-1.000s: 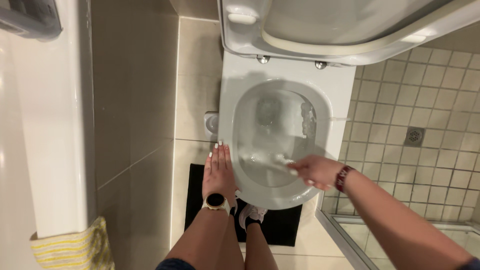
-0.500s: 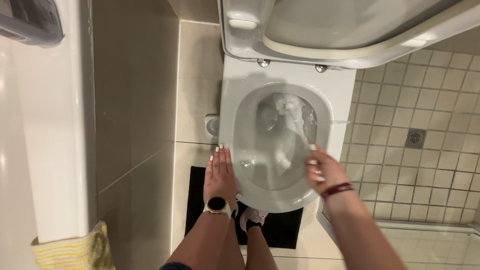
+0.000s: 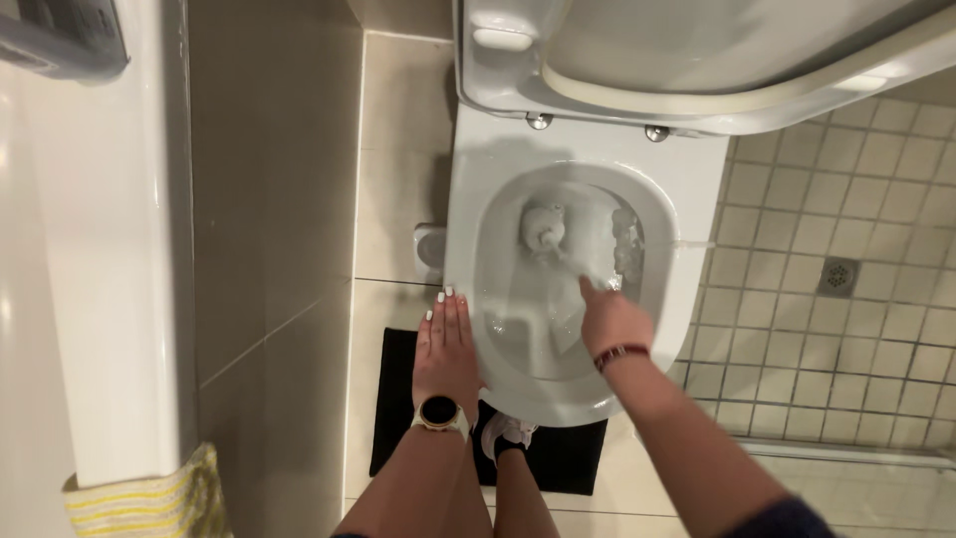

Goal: The person scrubs the interior of a toilet bowl with a brush, wipes the lid and exterior surfaces with a blue cloth, and then applies liquid cleaner to a second toilet in another bathroom.

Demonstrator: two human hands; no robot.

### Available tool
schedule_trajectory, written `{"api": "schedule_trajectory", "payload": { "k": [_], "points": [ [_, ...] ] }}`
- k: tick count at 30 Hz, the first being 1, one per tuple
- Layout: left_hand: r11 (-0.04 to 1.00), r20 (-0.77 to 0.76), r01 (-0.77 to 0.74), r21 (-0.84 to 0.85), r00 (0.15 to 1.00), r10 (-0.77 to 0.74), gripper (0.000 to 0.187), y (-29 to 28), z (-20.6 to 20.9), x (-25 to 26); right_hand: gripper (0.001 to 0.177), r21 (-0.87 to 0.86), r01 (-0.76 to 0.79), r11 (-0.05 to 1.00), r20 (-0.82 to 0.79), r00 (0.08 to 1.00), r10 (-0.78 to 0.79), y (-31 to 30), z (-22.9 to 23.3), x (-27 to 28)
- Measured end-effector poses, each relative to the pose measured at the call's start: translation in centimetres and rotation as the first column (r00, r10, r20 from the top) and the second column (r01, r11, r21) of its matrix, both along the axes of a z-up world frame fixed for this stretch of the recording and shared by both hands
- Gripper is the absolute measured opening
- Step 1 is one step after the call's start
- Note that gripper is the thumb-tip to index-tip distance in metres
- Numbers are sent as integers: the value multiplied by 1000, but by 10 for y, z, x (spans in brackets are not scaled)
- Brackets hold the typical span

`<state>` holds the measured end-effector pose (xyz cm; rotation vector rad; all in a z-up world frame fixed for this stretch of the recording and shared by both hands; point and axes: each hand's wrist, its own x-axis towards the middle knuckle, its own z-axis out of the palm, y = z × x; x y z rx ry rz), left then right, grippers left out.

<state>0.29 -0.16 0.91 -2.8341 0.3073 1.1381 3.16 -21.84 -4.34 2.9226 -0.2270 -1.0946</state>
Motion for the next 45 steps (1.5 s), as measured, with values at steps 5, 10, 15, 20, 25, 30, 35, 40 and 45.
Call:
{"api": "schedule_trajectory", "payload": {
  "k": [5, 10, 15, 20, 25, 30, 35, 40, 45],
  "points": [
    [999, 87, 36, 18, 996, -38, 121, 1, -8, 0, 42, -173, -354, 919, -45, 935, 352, 4, -73, 48],
    [1000, -7, -21, -23, 1000, 20, 123, 2, -3, 4, 39, 284, 524, 803, -268, 847, -459, -9, -144, 57],
    [1000, -45, -10, -25, 999, 9, 115, 2, 4, 6, 44, 365, 898, 246, -522, 417, -745, -12, -83, 19],
    [995, 70, -49, -91, 996, 56, 104, 3, 0, 2, 51, -16, -144, 989, -181, 974, 139, 12, -42, -17],
    [994, -14, -67, -89, 998, 66, 106, 3, -1, 2, 44, -1, -103, 995, -87, 991, 103, 18, -133, 6],
    [994, 44, -46, -95, 998, 50, 106, 5, -3, -3, 32, 288, 868, 404, -402, 492, -772, -15, -169, 56],
    [994, 406, 0, -109, 913, 45, 99, 4, -15, -6, 40, 329, 924, 192, -571, 357, -739, -7, -79, 21],
    [994, 84, -34, -107, 996, 43, 107, 5, -8, -5, 44, 70, 318, 945, -325, 903, -280, 6, -17, 6],
    [994, 60, -49, -99, 997, 55, 107, 4, -10, -3, 33, -111, -198, 974, -80, 979, 190, 9, -81, 31]
  ]
}}
